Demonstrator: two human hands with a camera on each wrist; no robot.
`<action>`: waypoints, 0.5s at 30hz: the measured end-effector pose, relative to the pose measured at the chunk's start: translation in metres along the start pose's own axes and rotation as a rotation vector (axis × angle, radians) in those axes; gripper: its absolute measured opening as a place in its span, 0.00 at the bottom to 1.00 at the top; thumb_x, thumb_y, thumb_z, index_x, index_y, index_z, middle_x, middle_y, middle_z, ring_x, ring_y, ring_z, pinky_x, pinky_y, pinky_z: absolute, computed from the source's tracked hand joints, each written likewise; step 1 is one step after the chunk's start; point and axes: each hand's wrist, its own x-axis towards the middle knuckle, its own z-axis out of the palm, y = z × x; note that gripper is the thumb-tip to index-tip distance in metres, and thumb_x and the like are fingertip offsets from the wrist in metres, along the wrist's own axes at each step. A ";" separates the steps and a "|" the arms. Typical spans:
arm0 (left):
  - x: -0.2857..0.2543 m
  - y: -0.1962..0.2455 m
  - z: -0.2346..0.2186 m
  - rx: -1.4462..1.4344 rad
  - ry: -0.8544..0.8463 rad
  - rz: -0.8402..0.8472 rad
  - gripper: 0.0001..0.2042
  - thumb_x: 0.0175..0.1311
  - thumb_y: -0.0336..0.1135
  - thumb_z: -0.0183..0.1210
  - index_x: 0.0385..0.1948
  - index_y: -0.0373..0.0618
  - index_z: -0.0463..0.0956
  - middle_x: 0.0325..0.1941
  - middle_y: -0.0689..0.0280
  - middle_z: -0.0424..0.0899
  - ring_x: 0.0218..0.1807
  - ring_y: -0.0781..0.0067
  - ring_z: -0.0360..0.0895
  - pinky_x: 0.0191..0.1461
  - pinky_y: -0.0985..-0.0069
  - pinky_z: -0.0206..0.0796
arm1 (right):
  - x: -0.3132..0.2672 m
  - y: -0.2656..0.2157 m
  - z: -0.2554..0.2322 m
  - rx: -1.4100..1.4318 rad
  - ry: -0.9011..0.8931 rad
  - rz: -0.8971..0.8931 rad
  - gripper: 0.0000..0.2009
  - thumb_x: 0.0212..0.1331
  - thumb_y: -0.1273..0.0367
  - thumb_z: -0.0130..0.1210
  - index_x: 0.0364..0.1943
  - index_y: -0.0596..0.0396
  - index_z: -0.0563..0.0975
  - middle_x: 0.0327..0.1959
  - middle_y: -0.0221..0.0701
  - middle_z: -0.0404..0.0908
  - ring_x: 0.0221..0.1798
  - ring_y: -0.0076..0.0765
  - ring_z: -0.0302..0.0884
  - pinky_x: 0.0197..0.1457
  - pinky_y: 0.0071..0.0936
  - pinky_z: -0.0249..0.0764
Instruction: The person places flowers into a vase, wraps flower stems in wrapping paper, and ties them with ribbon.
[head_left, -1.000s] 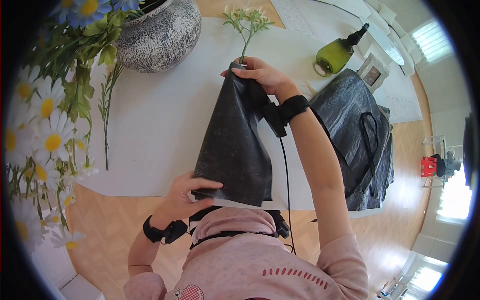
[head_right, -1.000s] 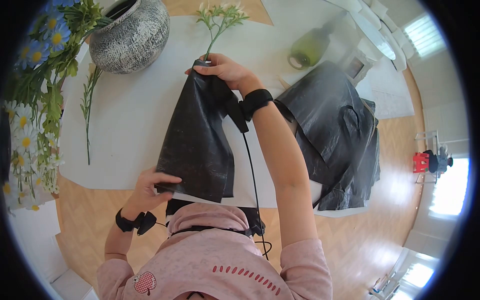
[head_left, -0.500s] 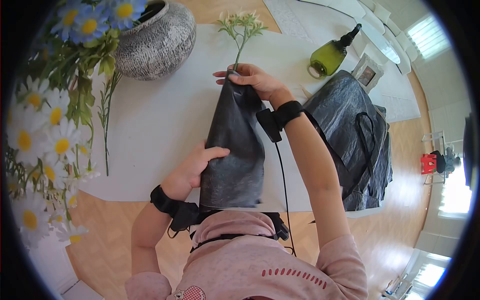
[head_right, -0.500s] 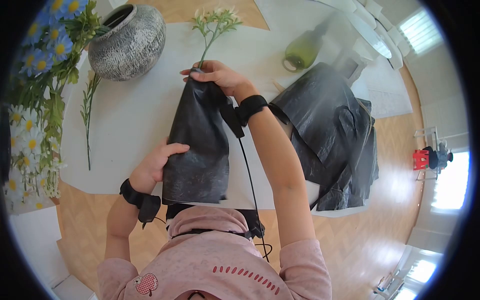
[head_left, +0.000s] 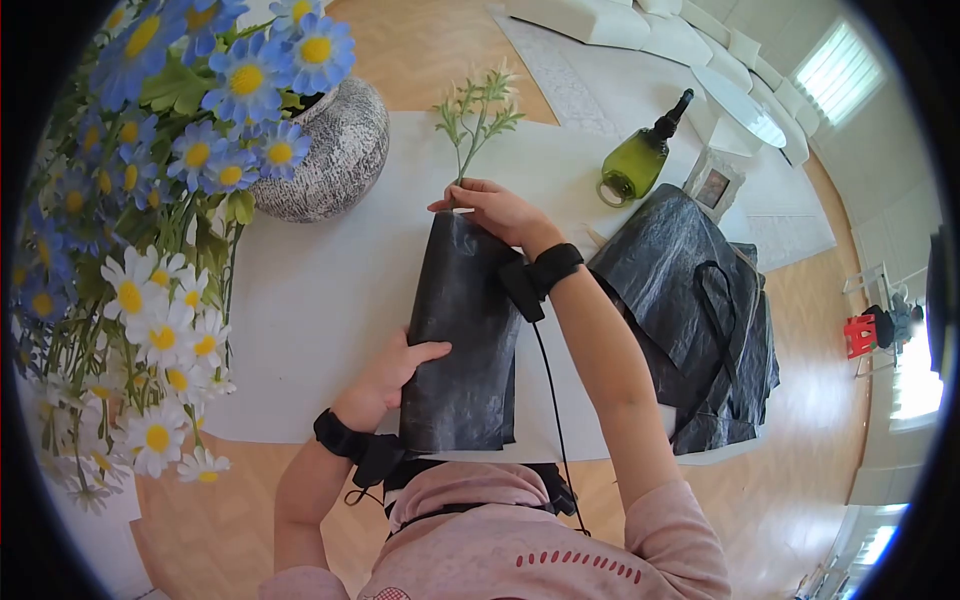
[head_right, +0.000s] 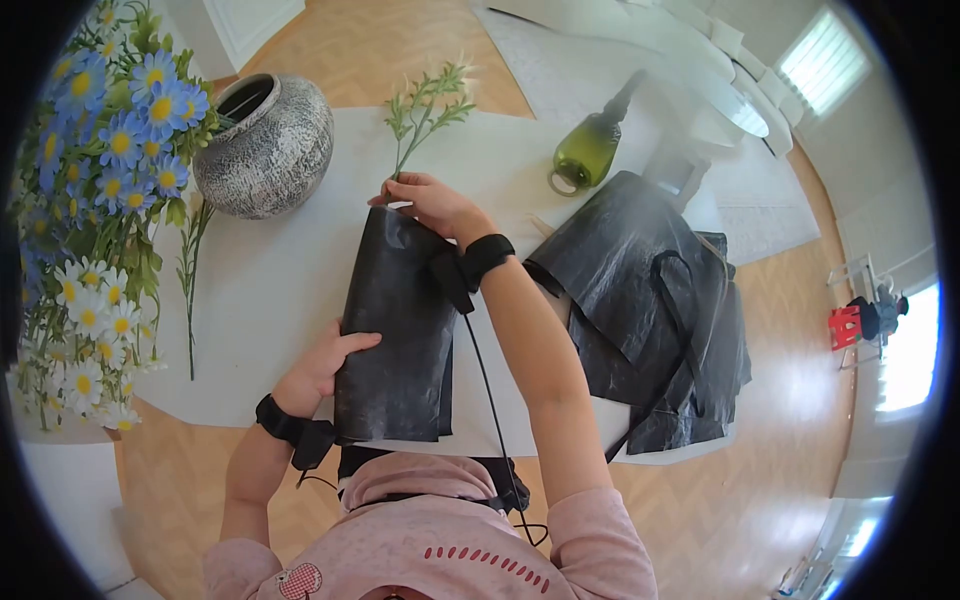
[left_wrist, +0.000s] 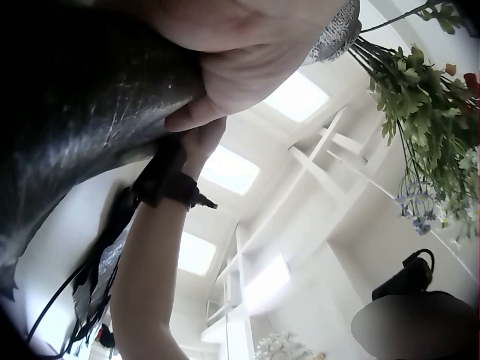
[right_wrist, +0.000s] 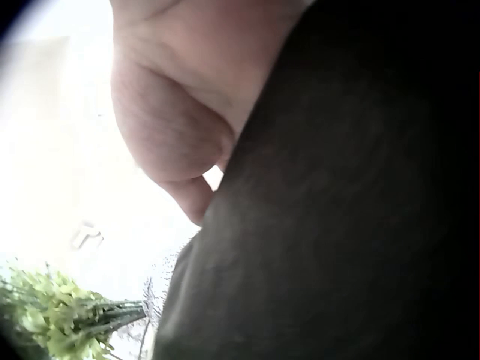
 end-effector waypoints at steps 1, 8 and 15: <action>0.001 -0.001 0.000 0.004 0.004 0.026 0.19 0.48 0.25 0.55 0.44 0.32 0.64 0.40 0.56 0.74 0.40 0.65 0.75 0.44 0.70 0.68 | -0.003 -0.002 0.001 -0.036 -0.008 0.030 0.12 0.57 0.62 0.48 0.39 0.54 0.68 0.39 0.28 0.73 0.39 0.22 0.69 0.43 0.20 0.68; 0.008 -0.007 -0.003 0.081 0.047 0.163 0.19 0.47 0.26 0.58 0.42 0.31 0.65 0.38 0.55 0.75 0.37 0.65 0.75 0.41 0.70 0.67 | -0.012 0.000 0.001 -0.153 -0.182 -0.041 0.18 0.52 0.60 0.53 0.44 0.51 0.66 0.34 0.26 0.72 0.35 0.18 0.69 0.40 0.17 0.68; 0.011 -0.005 -0.006 0.120 -0.086 0.209 0.21 0.49 0.31 0.59 0.44 0.32 0.63 0.40 0.56 0.74 0.37 0.66 0.75 0.41 0.71 0.67 | -0.008 0.005 -0.004 -0.167 -0.162 -0.052 0.17 0.48 0.70 0.57 0.42 0.51 0.66 0.34 0.26 0.72 0.36 0.19 0.70 0.40 0.17 0.68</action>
